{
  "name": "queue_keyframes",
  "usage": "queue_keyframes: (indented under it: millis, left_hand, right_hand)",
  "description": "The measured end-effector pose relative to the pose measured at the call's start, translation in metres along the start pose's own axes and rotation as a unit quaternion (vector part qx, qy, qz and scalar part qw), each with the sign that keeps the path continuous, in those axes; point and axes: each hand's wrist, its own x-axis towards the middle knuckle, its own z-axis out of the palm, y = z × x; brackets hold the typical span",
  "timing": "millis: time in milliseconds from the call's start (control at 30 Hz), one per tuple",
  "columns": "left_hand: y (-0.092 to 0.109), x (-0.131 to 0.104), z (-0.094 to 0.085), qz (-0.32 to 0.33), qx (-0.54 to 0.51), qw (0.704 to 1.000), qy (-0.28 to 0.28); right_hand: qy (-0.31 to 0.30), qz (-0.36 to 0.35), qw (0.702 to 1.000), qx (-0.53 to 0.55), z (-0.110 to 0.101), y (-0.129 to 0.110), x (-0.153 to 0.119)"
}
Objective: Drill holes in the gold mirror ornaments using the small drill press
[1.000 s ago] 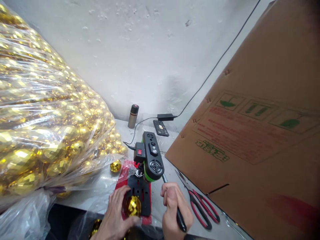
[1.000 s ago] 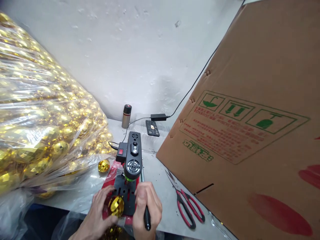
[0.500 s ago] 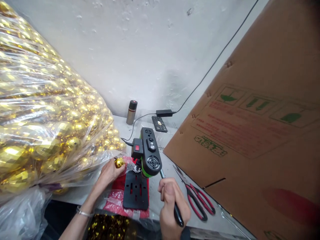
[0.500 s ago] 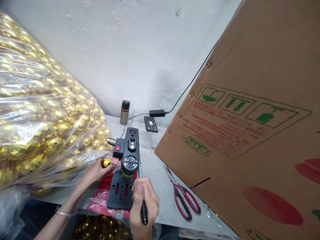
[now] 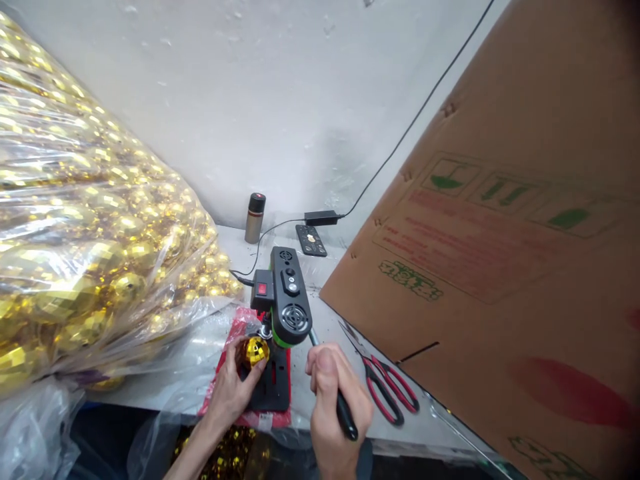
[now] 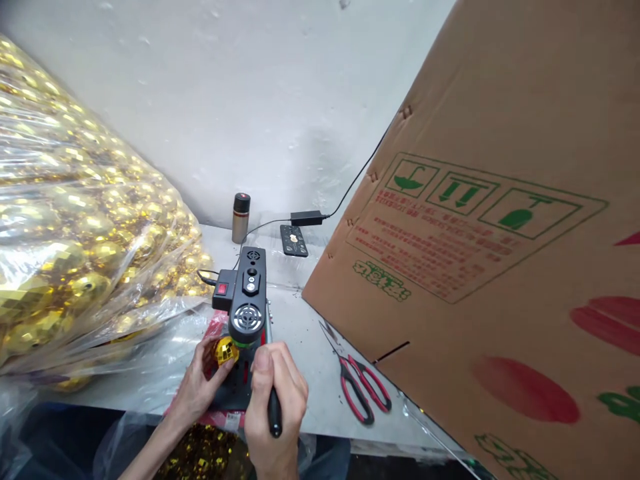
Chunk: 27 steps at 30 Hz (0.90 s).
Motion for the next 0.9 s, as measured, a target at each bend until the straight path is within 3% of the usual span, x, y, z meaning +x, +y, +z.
queue_keyframes:
  millis: [233,467,667,900]
  left_hand:
    - [-0.009,0.004,0.0,0.116,0.11,0.987,-0.031]
    - [-0.002,0.003,0.003,0.1,0.11,0.986,-0.078]
    - [0.004,0.008,0.006,0.151,0.114,0.977,-0.094]
    - [0.017,0.007,0.003,0.09,0.128,0.976,-0.153]
  right_hand:
    - [-0.013,-0.004,1.0,-0.007,-0.002,0.0,-0.004]
    - [-0.008,0.014,1.0,0.002,-0.002,-0.007,0.008]
    - [-0.003,0.017,1.0,-0.009,-0.001,-0.012,0.013]
    - [0.011,0.018,1.0,-0.014,-0.001,-0.01,0.01]
